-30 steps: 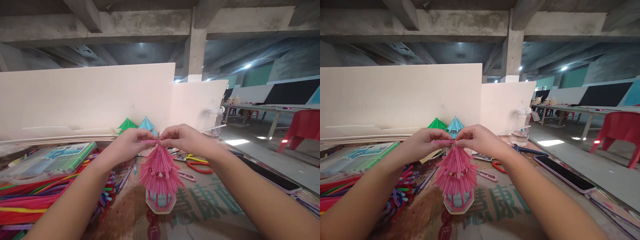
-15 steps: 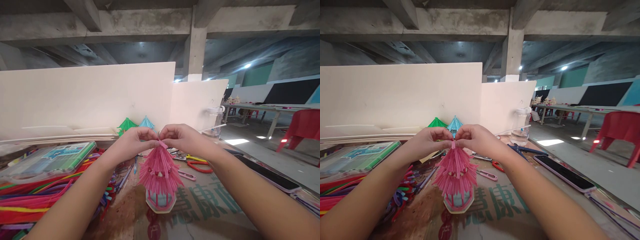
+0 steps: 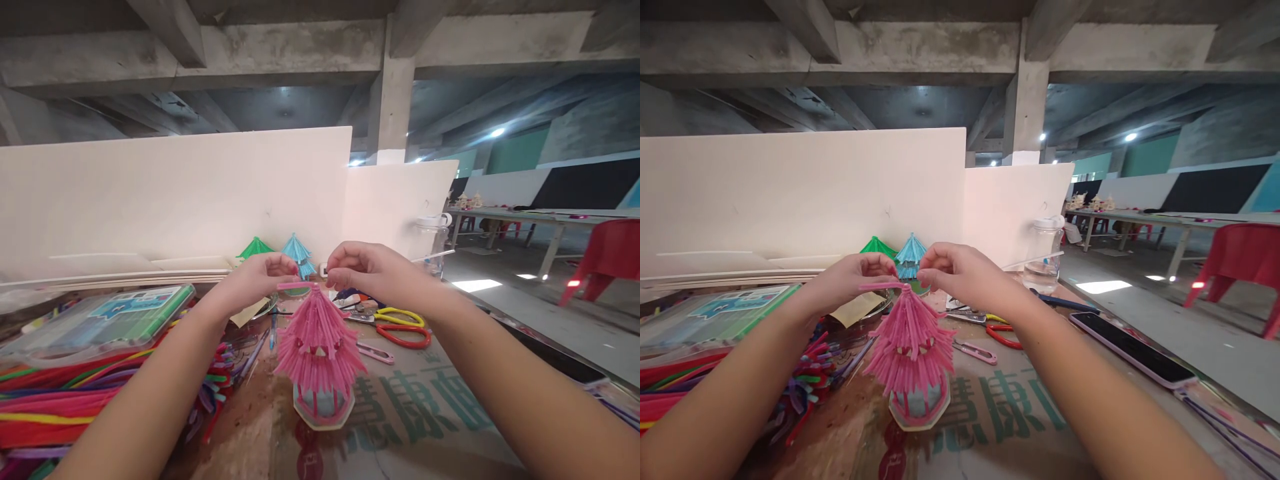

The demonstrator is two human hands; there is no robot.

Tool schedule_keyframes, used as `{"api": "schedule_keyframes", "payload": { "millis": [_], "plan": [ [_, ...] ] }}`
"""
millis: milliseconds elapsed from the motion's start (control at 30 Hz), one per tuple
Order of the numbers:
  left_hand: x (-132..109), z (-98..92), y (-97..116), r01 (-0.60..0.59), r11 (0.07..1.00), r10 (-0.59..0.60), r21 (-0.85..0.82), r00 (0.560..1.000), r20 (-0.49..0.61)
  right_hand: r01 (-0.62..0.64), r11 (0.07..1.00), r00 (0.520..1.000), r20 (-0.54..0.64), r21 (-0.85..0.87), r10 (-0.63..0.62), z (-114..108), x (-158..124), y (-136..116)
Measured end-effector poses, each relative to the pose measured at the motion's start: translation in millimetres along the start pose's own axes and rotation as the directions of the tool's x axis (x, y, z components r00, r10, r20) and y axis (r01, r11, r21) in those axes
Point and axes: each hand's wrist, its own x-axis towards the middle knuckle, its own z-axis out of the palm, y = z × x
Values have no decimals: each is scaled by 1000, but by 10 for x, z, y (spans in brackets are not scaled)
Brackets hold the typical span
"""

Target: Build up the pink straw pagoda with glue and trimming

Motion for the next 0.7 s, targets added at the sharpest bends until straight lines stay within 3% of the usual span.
{"api": "schedule_keyframes", "payload": {
  "millis": [167, 300, 500, 700],
  "plan": [
    [-1, 14, -9, -15, 1000, 18, 20, 991, -130, 43, 998, 995, -87, -51, -47, 36, -30, -90],
    [-1, 13, -23, -28, 1000, 27, -9, 989, -148, 106, 986, 970, -204, -125, -130, 96, -98, -226],
    [-19, 47, 3, -60, 997, 56, -42, 994, -95, 276, 881, 949, -37, -384, -313, 235, -182, -294],
    [-45, 133, 63, -53, 998, 55, 30, 997, -62, 304, 862, 949, 48, -407, -312, 316, -170, -298]
  ]
}}
